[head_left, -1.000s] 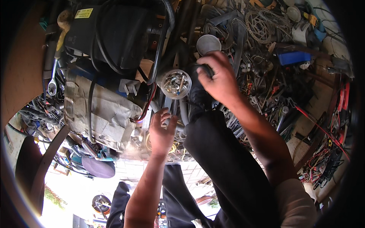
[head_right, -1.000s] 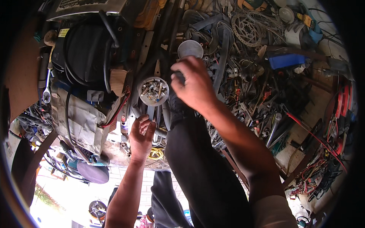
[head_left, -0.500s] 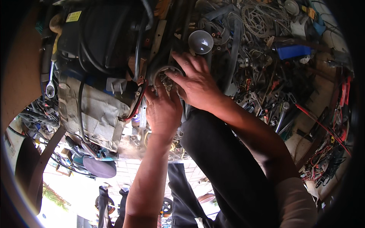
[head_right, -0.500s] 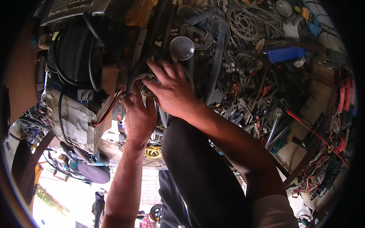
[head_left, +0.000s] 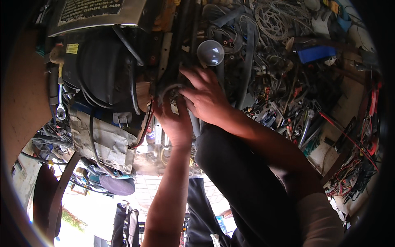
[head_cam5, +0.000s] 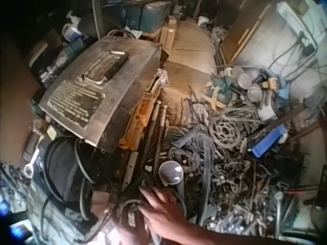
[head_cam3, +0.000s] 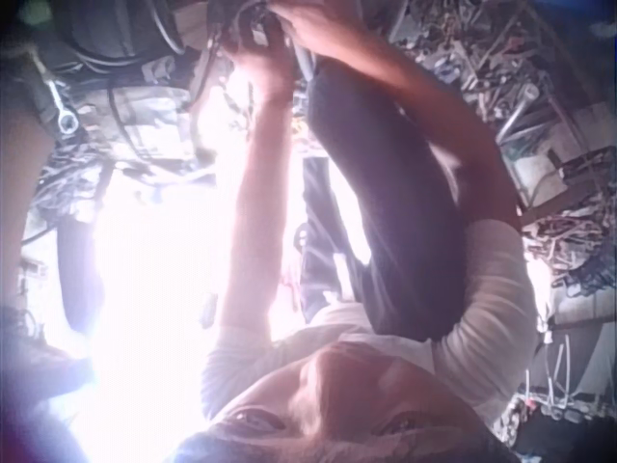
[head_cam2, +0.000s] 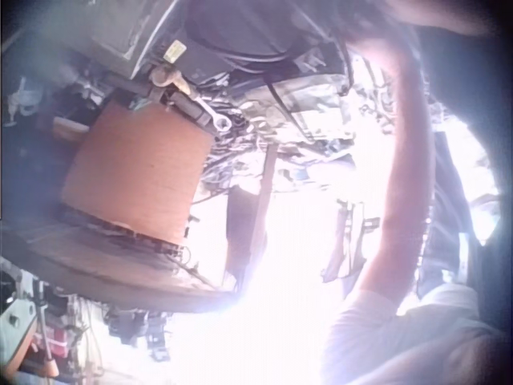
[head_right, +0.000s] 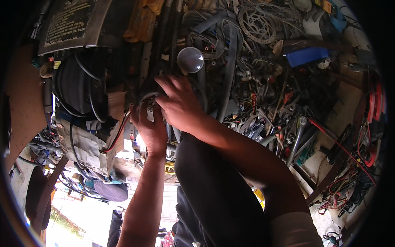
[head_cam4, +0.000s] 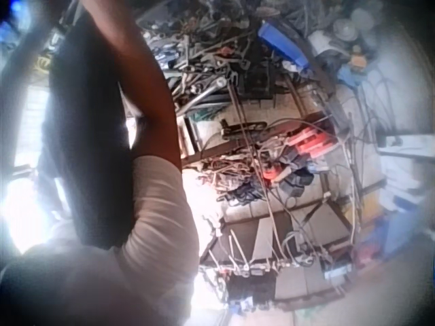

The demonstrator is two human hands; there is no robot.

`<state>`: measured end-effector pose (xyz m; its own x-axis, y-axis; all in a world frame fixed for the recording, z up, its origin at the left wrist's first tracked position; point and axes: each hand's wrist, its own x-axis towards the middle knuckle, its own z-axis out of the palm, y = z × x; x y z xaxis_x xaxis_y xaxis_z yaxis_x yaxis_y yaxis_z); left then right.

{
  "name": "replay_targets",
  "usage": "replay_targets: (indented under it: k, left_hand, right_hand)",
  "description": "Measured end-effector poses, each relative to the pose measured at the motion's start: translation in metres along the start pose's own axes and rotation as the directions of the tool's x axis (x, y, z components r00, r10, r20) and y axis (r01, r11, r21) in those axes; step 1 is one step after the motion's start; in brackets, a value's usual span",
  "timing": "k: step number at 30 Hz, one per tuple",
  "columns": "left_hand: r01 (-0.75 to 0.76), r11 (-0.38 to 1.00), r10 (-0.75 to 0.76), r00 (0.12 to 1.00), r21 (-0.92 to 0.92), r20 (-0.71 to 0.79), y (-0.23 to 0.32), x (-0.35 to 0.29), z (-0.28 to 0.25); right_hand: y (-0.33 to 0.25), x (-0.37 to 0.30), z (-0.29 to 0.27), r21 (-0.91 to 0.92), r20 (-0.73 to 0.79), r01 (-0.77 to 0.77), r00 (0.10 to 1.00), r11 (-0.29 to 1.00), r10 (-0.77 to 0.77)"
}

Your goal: The person welds the rear wheel area of a scooter using a handheld welding torch and grounding clamp. They adjust the clamp and torch, then weld the wheel hub and frame, producing sparks. After welding, they move the scooter and retrieve a small metal part from a container.

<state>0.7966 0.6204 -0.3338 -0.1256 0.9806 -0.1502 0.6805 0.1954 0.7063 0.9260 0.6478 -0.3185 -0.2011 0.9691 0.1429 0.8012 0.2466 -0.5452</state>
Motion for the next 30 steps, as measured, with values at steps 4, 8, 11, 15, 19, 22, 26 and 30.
replay_targets:
  k: [4,8,11,15,19,22,26,30]
  left_hand:
    - [0.066,0.994,-0.077,0.989,-0.084,-0.125,0.001,-0.001,0.012]
    - [0.091,0.983,-0.122,0.972,-0.158,-0.2,0.001,-0.007,0.013]
    - [0.114,0.983,-0.139,0.974,-0.143,-0.18,0.004,-0.005,0.014]
    - [0.071,0.992,-0.085,0.987,-0.105,-0.134,0.0,-0.002,0.012]
    - [0.021,0.993,-0.031,0.996,-0.118,-0.087,0.001,0.0,0.01]
    - [-0.043,0.999,0.041,0.997,-0.033,-0.067,0.0,0.004,0.008]
    - [-0.102,0.992,0.106,0.992,0.07,-0.064,0.0,0.01,0.009]
    - [-0.07,0.997,0.067,0.995,0.039,0.07,-0.002,0.013,-0.001]
  right_hand:
    - [0.005,-0.007,-0.008,0.079,-0.048,-0.07,0.996,0.994,0.074]
    - [0.06,-0.004,-0.009,-0.033,-0.236,-0.349,0.913,0.937,0.332]
    - [0.116,0.0,-0.004,-0.115,-0.198,-0.459,0.88,0.881,0.432]
    - [0.118,0.019,0.0,0.092,0.012,-0.641,0.766,0.762,0.643]
    - [0.11,0.02,0.003,0.197,-0.018,-0.625,0.768,0.756,0.64]
    - [0.086,0.018,-0.001,0.283,0.126,-0.61,0.789,0.74,0.601]
    - [0.067,0.007,-0.002,0.361,0.159,-0.566,0.821,0.741,0.549]
    - [0.06,-0.001,-0.006,0.449,0.109,-0.477,0.869,0.756,0.483]
